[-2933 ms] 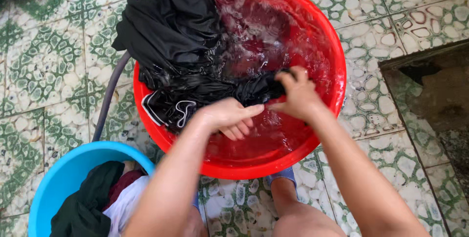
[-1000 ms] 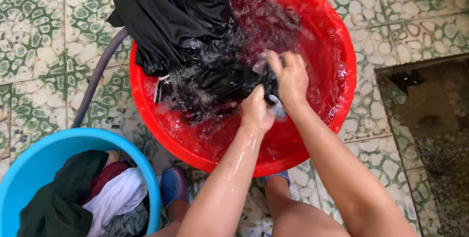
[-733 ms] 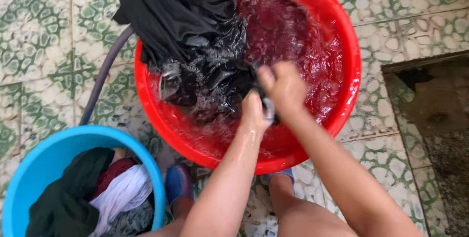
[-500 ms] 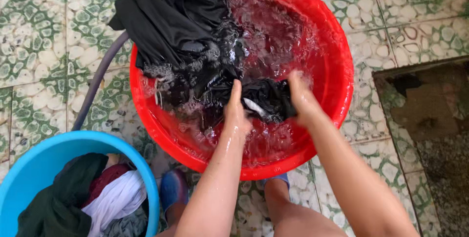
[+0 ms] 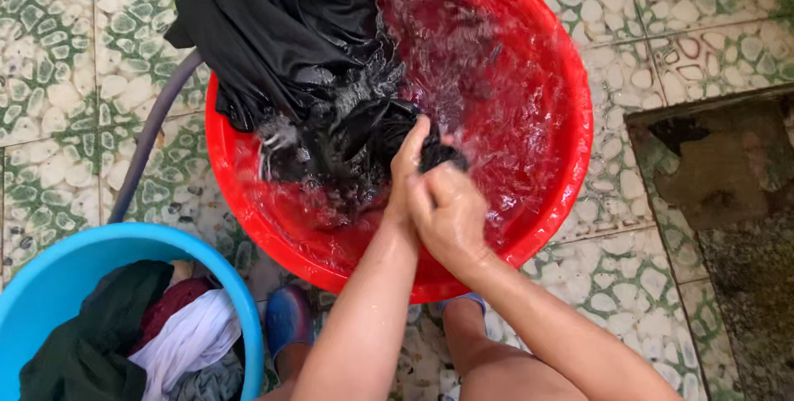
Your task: The person hand-washes black and maroon clothes in a red basin of water, rubbing the fabric together and wringing out the items before placing them into a blue basin.
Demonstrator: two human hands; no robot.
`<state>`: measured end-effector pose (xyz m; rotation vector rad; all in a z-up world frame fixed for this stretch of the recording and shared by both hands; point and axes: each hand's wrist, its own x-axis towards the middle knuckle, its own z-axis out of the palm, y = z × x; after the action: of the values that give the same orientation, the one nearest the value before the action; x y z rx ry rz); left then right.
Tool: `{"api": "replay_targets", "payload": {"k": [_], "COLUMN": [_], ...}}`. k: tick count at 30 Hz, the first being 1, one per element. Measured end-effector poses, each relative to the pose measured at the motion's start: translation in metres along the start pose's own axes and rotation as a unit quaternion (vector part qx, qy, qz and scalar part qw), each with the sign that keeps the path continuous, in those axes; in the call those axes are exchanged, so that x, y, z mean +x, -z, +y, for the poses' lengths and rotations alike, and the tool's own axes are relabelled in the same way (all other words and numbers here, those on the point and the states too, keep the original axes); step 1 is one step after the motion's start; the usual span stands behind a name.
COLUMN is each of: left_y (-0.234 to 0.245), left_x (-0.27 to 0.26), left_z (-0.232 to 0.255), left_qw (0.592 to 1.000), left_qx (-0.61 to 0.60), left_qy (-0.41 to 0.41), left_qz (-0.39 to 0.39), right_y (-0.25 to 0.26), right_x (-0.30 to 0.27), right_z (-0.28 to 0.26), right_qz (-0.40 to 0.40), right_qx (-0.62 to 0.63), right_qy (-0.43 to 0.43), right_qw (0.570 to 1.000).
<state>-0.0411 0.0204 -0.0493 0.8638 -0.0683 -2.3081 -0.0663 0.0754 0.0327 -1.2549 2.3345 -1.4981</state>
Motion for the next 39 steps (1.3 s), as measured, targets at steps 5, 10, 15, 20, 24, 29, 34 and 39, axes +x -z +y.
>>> {"api": "replay_targets", "payload": {"k": [5,10,15,20,24,29,34,39], "left_y": [0.006,-0.040,-0.011,-0.011,-0.021,-0.012,-0.002,-0.028], "left_x": [-0.001,-0.034,-0.032,-0.015,-0.041,-0.045,-0.037,-0.046], "left_z": [0.005,0.049,0.028,-0.016,0.004,0.023,0.019,0.047], "left_qw": [1.000,0.997,0.997,0.997,0.978,0.997,0.986,0.993], "left_qx": [0.023,0.016,-0.004,0.039,0.102,-0.069,-0.048,-0.112], "left_qy": [-0.015,0.052,0.046,0.009,0.145,-0.018,-0.114,-0.014], "left_qz": [0.007,0.050,-0.061,-0.060,-0.113,-0.025,0.109,-0.022], "right_y": [-0.010,-0.004,0.006,0.022,0.039,-0.009,-0.025,0.051], "right_x": [0.055,0.037,-0.008,0.098,0.112,0.074,0.063,0.068], "right_z": [0.062,0.041,-0.017,0.012,0.001,0.015,0.035,-0.027], "right_qz": [-0.068,-0.175,-0.029,-0.083,-0.037,-0.417,-0.517,-0.343], "right_qx": [-0.042,0.312,-0.085,-0.248,-0.477,-0.255,-0.378,-0.085], "right_qy": [-0.167,-0.370,0.201,-0.060,0.223,0.073,-0.081,0.089], "right_qw": [0.983,0.857,0.975,0.963,0.849,0.870,0.764,0.931]}}
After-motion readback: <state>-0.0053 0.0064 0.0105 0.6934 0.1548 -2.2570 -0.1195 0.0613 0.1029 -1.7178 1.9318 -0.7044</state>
